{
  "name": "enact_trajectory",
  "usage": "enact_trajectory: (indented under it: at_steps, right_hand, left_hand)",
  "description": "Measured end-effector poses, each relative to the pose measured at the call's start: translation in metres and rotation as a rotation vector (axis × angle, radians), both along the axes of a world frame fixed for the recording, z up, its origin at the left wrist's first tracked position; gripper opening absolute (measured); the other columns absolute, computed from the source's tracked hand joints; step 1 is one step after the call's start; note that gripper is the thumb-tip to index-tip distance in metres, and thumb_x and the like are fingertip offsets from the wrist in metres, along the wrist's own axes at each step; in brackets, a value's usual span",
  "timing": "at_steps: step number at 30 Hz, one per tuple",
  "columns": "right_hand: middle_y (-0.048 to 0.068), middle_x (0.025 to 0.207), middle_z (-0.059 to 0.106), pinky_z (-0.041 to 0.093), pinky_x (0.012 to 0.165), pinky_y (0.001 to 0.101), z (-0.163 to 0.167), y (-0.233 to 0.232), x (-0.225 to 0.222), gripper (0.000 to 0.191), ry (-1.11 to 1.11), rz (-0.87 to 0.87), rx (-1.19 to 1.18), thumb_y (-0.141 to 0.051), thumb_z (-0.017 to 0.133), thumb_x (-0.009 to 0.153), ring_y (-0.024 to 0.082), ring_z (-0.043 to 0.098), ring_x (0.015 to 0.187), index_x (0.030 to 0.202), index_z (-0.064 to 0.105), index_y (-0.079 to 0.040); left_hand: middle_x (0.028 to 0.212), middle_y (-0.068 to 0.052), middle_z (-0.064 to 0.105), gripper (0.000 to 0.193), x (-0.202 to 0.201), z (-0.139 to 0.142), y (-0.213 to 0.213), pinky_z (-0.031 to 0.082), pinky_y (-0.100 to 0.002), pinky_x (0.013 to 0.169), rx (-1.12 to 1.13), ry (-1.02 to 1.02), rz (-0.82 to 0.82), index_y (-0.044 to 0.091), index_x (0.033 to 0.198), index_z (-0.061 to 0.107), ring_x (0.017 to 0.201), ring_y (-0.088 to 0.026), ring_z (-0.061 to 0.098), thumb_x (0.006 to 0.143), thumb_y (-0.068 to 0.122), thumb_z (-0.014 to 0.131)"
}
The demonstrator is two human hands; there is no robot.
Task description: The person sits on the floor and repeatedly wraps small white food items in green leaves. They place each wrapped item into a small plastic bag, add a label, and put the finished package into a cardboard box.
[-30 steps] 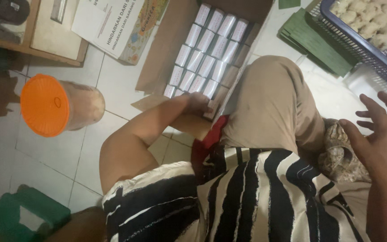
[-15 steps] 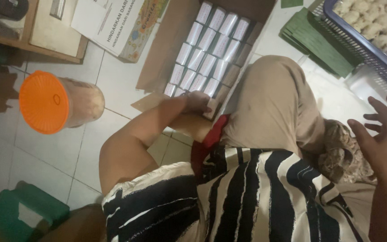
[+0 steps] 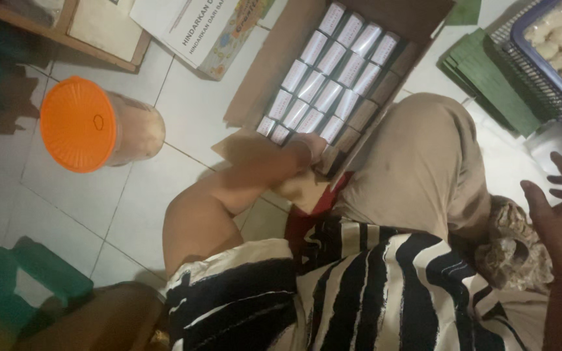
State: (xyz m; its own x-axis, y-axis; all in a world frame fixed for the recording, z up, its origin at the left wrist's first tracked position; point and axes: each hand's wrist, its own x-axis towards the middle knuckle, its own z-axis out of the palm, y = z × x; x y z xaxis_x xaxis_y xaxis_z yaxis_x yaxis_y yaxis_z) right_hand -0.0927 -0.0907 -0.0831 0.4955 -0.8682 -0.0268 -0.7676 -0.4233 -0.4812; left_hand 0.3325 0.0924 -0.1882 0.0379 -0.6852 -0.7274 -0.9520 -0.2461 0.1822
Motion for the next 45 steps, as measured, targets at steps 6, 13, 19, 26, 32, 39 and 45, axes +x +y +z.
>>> enact_trajectory:
  at_steps: [6, 13, 19, 26, 32, 39, 45]
  right_hand:
    - [0.034, 0.133, 0.06, 0.058, 0.067, 0.0473, 0.01, 0.004, 0.016, 0.065, 0.046, -0.141, 0.098, -0.014, 0.079, 0.095, 0.043, 0.065, 0.104, 0.154, 0.055, -0.004]
    - [0.025, 0.158, 0.039, 0.059, 0.091, 0.0369, 0.004, 0.004, 0.011, 0.054, 0.019, 0.15, -0.122, -0.018, 0.081, 0.096, 0.033, 0.068, 0.113, 0.143, 0.059, -0.004]
    - [0.026, 0.166, 0.036, 0.055, 0.097, 0.0487, -0.036, -0.005, -0.011, 0.066, 0.056, 0.013, 0.026, -0.024, 0.081, 0.083, 0.043, 0.064, 0.113, 0.146, 0.061, -0.012]
    - [0.027, 0.154, 0.046, 0.05, 0.105, 0.0521, -0.09, -0.036, -0.061, 0.067, 0.082, -0.076, -0.209, -0.031, 0.075, 0.078, 0.048, 0.054, 0.129, 0.141, 0.061, -0.016]
    - [0.023, 0.145, 0.055, 0.052, 0.107, 0.0526, -0.101, -0.016, -0.118, 0.059, 0.259, -0.02, -0.479, -0.028, 0.068, 0.081, 0.045, 0.056, 0.13, 0.138, 0.061, -0.013]
    - [0.018, 0.127, 0.065, 0.051, 0.1, 0.0553, -0.091, -0.013, -0.136, 0.048, 0.169, -0.024, -0.63, -0.02, 0.065, 0.08, 0.047, 0.057, 0.125, 0.127, 0.064, -0.008]
    - [0.019, 0.127, 0.065, 0.051, 0.098, 0.052, -0.1, -0.012, -0.144, 0.037, -0.106, -0.195, -0.498, -0.023, 0.065, 0.09, 0.043, 0.06, 0.122, 0.123, 0.066, -0.008]
  left_hand:
    - [0.141, -0.019, 0.059, 0.047, 0.023, 0.048, -0.046, 0.046, -0.046, 0.106, -0.296, -0.011, -0.284, 0.007, 0.135, 0.062, 0.131, -0.035, 0.053, 0.091, 0.021, 0.067]
    - [0.166, -0.019, 0.033, 0.065, 0.007, 0.036, -0.044, 0.002, -0.058, 0.125, -0.148, -0.291, -0.879, 0.004, 0.146, 0.056, 0.161, -0.034, -0.003, 0.097, 0.046, 0.06]
    - [0.155, -0.018, 0.048, 0.057, -0.003, 0.024, -0.052, 0.026, -0.052, 0.117, 0.1, -0.216, -0.757, 0.004, 0.141, 0.062, 0.148, -0.033, 0.029, 0.095, 0.037, 0.06]
    - [0.14, -0.016, 0.065, 0.046, -0.008, 0.125, -0.118, 0.052, -0.045, 0.105, 0.046, -0.219, -0.302, 0.007, 0.131, 0.07, 0.129, -0.032, 0.063, 0.09, 0.026, 0.064]
    - [0.113, -0.019, 0.07, 0.027, -0.098, 0.109, -0.222, 0.053, -0.05, 0.092, -1.133, 0.21, -0.006, 0.006, 0.11, 0.071, 0.106, -0.04, 0.065, 0.086, 0.011, 0.058]
    - [0.125, -0.016, 0.068, 0.028, -0.378, 0.009, -0.263, 0.056, -0.041, 0.1, -0.597, 0.239, -0.509, 0.008, 0.108, 0.076, 0.119, -0.033, 0.066, 0.085, 0.006, 0.06]
    - [0.135, -0.02, 0.061, 0.026, -0.414, 0.007, -0.233, 0.054, -0.049, 0.099, -0.374, 0.303, -0.166, 0.005, 0.121, 0.07, 0.123, -0.04, 0.062, 0.097, 0.015, 0.064]
